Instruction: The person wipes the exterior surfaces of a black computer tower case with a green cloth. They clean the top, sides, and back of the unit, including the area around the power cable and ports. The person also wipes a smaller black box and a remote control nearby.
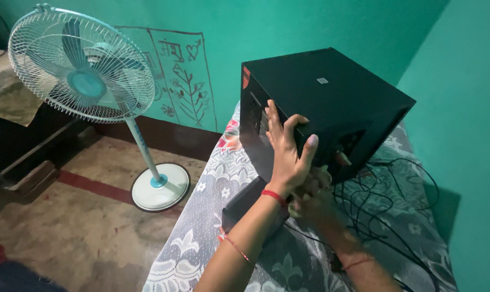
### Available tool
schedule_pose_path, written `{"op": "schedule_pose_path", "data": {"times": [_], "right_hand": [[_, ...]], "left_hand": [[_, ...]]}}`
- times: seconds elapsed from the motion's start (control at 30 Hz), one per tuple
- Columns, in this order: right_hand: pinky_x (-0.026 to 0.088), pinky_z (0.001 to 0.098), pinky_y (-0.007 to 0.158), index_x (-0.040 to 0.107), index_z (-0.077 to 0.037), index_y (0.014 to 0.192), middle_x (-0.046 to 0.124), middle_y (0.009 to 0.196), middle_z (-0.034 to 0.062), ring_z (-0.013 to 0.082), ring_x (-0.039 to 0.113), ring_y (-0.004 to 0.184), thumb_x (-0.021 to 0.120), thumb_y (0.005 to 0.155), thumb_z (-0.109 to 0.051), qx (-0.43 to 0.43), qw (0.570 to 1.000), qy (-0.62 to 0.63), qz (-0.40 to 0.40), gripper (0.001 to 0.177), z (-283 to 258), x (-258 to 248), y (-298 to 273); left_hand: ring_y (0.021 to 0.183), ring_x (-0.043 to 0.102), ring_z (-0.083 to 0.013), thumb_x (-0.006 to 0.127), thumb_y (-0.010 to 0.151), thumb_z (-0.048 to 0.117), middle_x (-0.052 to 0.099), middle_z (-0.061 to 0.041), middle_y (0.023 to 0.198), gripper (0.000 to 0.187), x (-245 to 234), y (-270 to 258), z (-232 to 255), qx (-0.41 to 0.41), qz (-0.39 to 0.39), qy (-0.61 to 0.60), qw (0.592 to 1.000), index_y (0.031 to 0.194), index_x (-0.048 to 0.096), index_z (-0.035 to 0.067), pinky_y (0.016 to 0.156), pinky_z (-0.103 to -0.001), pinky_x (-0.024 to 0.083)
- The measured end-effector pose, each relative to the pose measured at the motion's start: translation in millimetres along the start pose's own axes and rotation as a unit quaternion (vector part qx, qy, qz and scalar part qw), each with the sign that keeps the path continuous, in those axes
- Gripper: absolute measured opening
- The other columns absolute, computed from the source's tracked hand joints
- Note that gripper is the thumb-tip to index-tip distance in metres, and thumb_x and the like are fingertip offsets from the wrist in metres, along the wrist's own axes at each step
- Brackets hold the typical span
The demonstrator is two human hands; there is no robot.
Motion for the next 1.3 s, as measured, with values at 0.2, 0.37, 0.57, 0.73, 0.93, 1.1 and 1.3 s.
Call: {"op": "schedule_pose_path", "data": {"times": [0.2, 0.37, 0.57, 0.73, 0.93, 1.1, 1.3], "right_hand": [[0.049, 0.0601, 0.1, 0.066, -0.011, 0.11, 0.06, 0.12, 0.008, 0.0353, 0.057, 0.116, 0.077, 0.072, -0.026, -0.098, 0.995, 0.006, 0.021, 0.043, -1, 7, -16], [0.047, 0.0559, 0.089, 0.07, -0.019, 0.114, 0.06, 0.117, 0.0074, 0.0344, 0.056, 0.113, 0.075, 0.072, -0.028, -0.032, 0.997, 0.068, 0.019, 0.044, 0, 15, -29], [0.049, 0.0521, 0.089, 0.068, -0.018, 0.114, 0.061, 0.121, 0.0075, 0.0339, 0.056, 0.118, 0.076, 0.075, -0.03, -0.009, 0.991, 0.102, -0.091, 0.041, 4, 29, -51], [0.04, 0.0592, 0.101, 0.068, -0.017, 0.118, 0.059, 0.13, 0.0073, 0.0368, 0.05, 0.126, 0.073, 0.073, -0.029, -0.04, 0.995, 0.073, -0.061, 0.046, 5, 32, -63], [0.034, 0.0619, 0.107, 0.069, -0.019, 0.12, 0.057, 0.136, 0.0064, 0.0356, 0.044, 0.132, 0.072, 0.073, -0.027, -0.012, 0.982, 0.072, -0.172, 0.048, 2, 38, -66], [0.036, 0.0601, 0.1, 0.075, -0.023, 0.12, 0.059, 0.142, 0.0087, 0.0367, 0.045, 0.135, 0.072, 0.071, -0.023, 0.06, 0.951, 0.102, -0.286, 0.049, 2, 27, -62], [0.05, 0.0497, 0.092, 0.074, -0.012, 0.109, 0.071, 0.113, 0.0143, 0.0381, 0.063, 0.107, 0.064, 0.079, -0.02, 0.264, 0.952, 0.157, -0.004, 0.032, 55, 90, -125]], "left_hand": [[0.167, -0.003, -0.0512, 0.059, 0.1, 0.052, 0.0, -0.027, 0.179, 0.047, 0, -2, 2, 0.008, 0.005, 0.009, 1.0, 0.131, 0.054, 0.016, 0.123, -0.076, 0.003], [0.168, 0.001, -0.0513, 0.06, 0.101, 0.051, 0.001, -0.027, 0.179, 0.047, 1, -4, 1, 0.02, 0.017, 0.021, 0.999, 0.131, 0.055, 0.015, 0.126, -0.073, 0.005], [0.168, 0.002, -0.0511, 0.062, 0.1, 0.052, 0.003, -0.029, 0.179, 0.05, 1, -5, 4, 0.028, 0.024, 0.03, 0.999, 0.133, 0.055, 0.014, 0.129, -0.071, 0.006], [0.167, 0.002, -0.0514, 0.069, 0.094, 0.052, 0.004, -0.031, 0.178, 0.055, 0, -4, 10, 0.025, 0.027, 0.039, 0.999, 0.13, 0.056, 0.014, 0.127, -0.071, 0.006], [0.164, 0.009, -0.0516, 0.081, 0.086, 0.049, 0.008, -0.031, 0.175, 0.065, -6, -1, 16, 0.058, 0.03, 0.07, 0.995, 0.133, 0.054, 0.014, 0.129, -0.064, 0.017], [0.161, 0.014, -0.0502, 0.077, 0.088, 0.035, 0.01, -0.031, 0.172, 0.084, -7, -7, -7, 0.057, 0.002, 0.12, 0.991, 0.159, 0.038, 0.013, 0.125, -0.061, 0.02], [0.16, 0.014, -0.0433, 0.072, 0.094, 0.031, 0.019, -0.024, 0.171, 0.068, -12, -44, -36, 0.249, -0.151, 0.367, 0.884, 0.157, 0.048, 0.019, 0.129, -0.064, 0.015]]}}
Point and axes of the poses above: each hand's wrist, its own y-axis towards the middle knuckle, its own x-axis out of the palm, z = x × y, the point moved 1 cm from there along y, towards the middle knuckle
